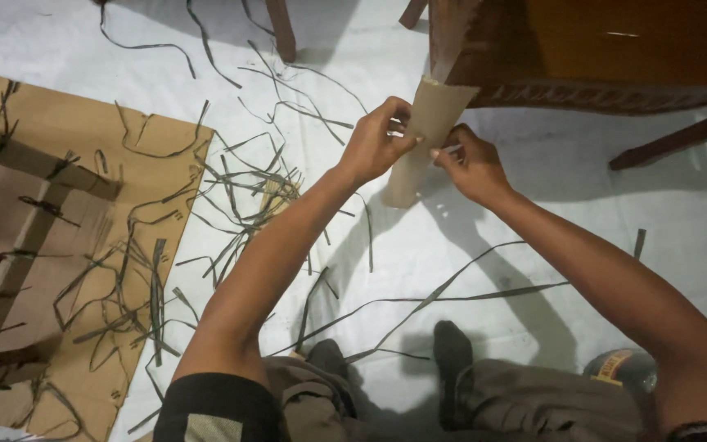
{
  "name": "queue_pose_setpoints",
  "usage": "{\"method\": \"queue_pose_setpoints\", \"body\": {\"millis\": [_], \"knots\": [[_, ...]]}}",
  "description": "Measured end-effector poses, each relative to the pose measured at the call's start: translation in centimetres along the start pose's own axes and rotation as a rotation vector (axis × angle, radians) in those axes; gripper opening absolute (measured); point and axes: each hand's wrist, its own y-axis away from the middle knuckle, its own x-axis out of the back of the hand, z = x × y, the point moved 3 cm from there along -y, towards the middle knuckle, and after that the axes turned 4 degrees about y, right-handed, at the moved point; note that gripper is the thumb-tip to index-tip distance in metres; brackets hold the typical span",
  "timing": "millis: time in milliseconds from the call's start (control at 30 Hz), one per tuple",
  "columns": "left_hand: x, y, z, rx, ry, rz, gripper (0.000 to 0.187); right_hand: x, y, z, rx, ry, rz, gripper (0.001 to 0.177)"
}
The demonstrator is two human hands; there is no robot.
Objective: Wrapping a wooden furniture leg with protective cardboard and securing it with plastic ties.
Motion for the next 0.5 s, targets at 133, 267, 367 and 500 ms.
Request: {"method": "queue_pose_setpoints", "body": {"millis": [133,267,367,500], "knots": [[-0.4,0.3,0.2,0.010,-0.061,0.034,0.038,-0.7,-0.5,1.1,-0.035,-0.032,-0.003,0.023],[-1.2,0.3,1.6,0.000,-0.046,0.034,0.039,-0.9,-0.5,1.0,0.036,-0.019,0.073,0.019],[-1.8,0.5,1.7,0.030,-0.116,0.039,0.042,-1.1,-0.7,1.8,0.039,-0.038,0.062,0.022],[-2.4,0.7,-0.3,0.090,-0.283,0.019,0.050,-1.6,-0.9,2.5,0.040,-0.035,0.011,0.027]]}}
